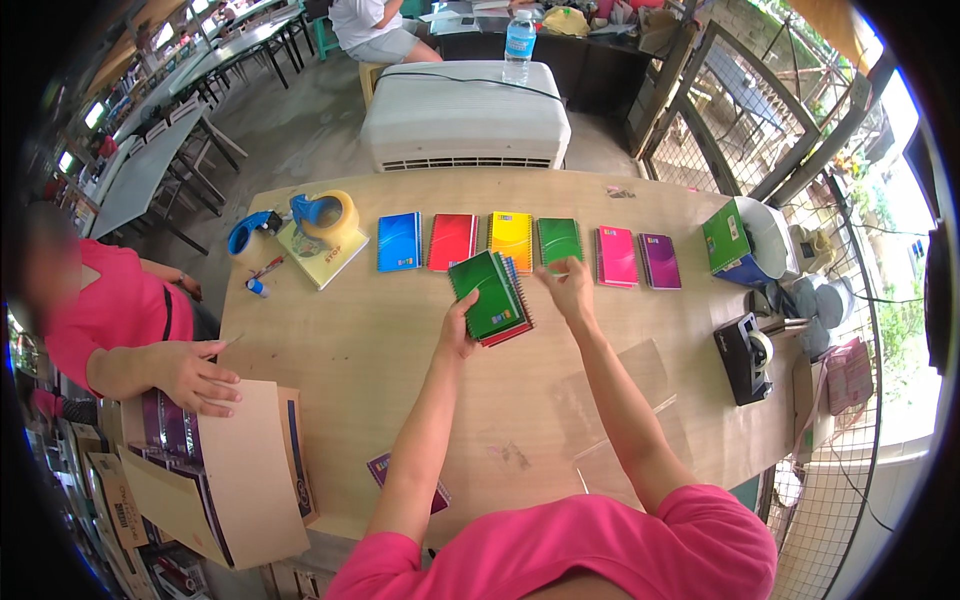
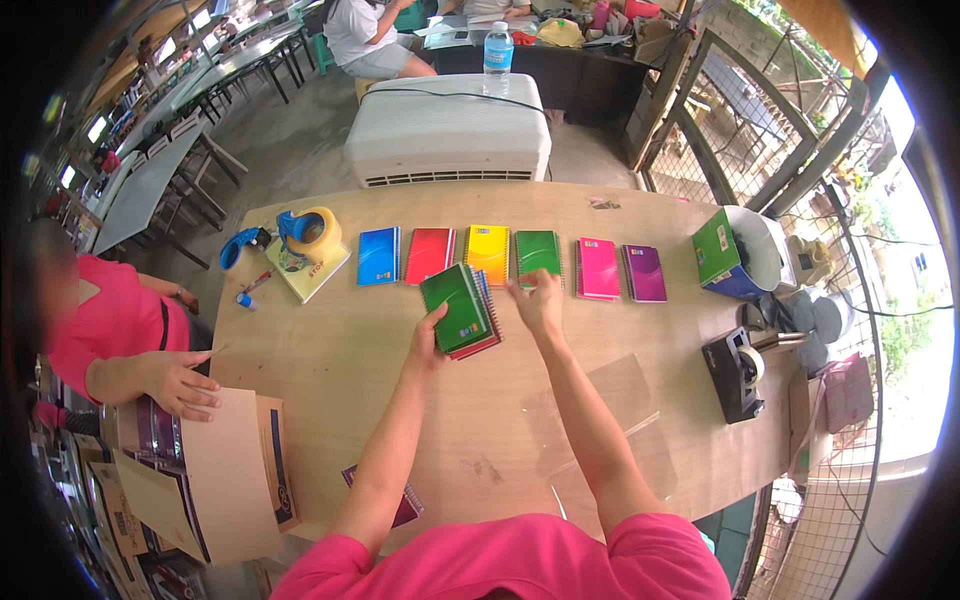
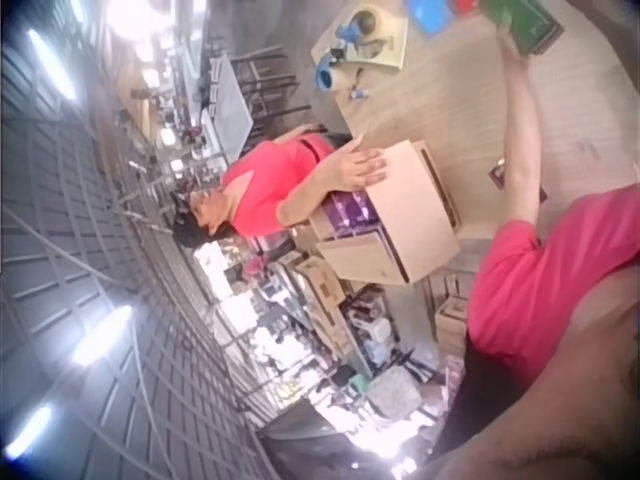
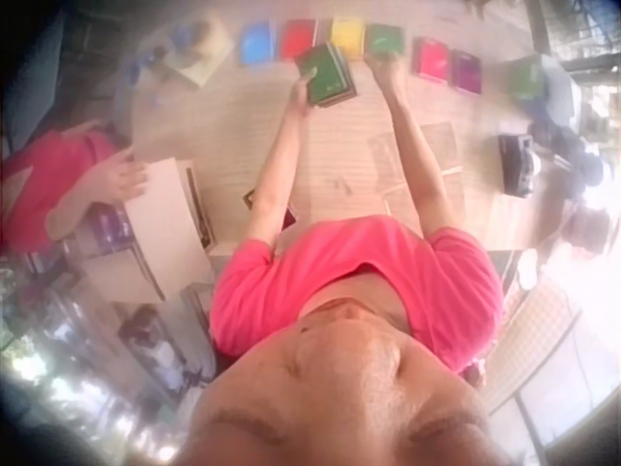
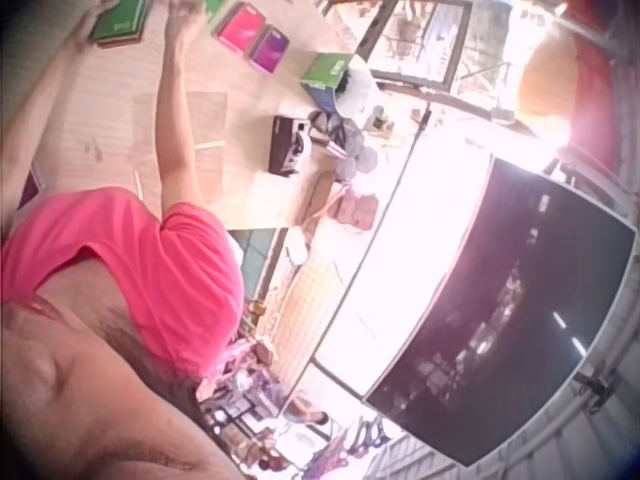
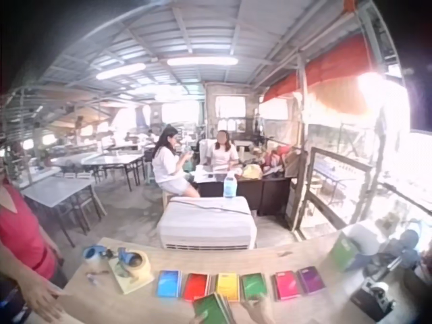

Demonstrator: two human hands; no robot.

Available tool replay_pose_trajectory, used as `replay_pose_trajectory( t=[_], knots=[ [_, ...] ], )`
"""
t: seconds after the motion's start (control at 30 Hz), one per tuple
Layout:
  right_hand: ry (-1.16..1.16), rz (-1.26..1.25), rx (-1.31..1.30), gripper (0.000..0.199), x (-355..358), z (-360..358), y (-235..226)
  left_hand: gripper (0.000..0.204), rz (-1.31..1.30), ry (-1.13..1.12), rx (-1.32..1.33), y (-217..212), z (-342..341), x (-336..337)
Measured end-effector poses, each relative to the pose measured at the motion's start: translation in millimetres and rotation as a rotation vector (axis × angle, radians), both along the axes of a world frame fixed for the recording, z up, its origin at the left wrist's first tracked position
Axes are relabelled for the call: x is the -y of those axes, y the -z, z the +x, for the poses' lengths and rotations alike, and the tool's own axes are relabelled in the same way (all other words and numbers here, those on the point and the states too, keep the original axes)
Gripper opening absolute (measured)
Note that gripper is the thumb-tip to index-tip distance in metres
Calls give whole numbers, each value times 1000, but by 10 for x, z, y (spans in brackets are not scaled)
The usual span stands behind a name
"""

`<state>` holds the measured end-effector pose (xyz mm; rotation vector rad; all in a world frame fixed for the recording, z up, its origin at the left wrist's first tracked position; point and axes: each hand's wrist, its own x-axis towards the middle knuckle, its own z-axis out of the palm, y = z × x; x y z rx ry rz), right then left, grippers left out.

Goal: The person organizes several small notebooks by color on a table, places them into a clear plastic bag, and then seals the bag using adhesive tape from a dispenser.

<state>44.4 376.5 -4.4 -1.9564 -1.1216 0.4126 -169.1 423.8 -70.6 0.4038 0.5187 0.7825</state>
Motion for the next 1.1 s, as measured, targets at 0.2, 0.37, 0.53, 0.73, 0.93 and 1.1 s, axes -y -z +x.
replay_pose_trajectory(
  t=[0.2,0.37,0.53,0.73,0.93,1.1],
  knots=[
    [157,-339,353,38,-846,81,436,45,-23,-30,-6,183,-46,-73],
    [431,-236,154,37,-1003,27,484,48,51,-105,-128,191,-180,-175],
    [-81,123,-197,30,-595,645,178,54,80,-33,-195,148,-220,-149],
    [-542,-204,-228,37,-355,358,-566,59,34,65,-178,156,109,36],
    [-85,147,35,25,233,20,85,51,39,-46,9,83,481,303],
    [452,-165,264,32,155,1105,235,45,-43,28,-77,140,555,267]
  ],
)
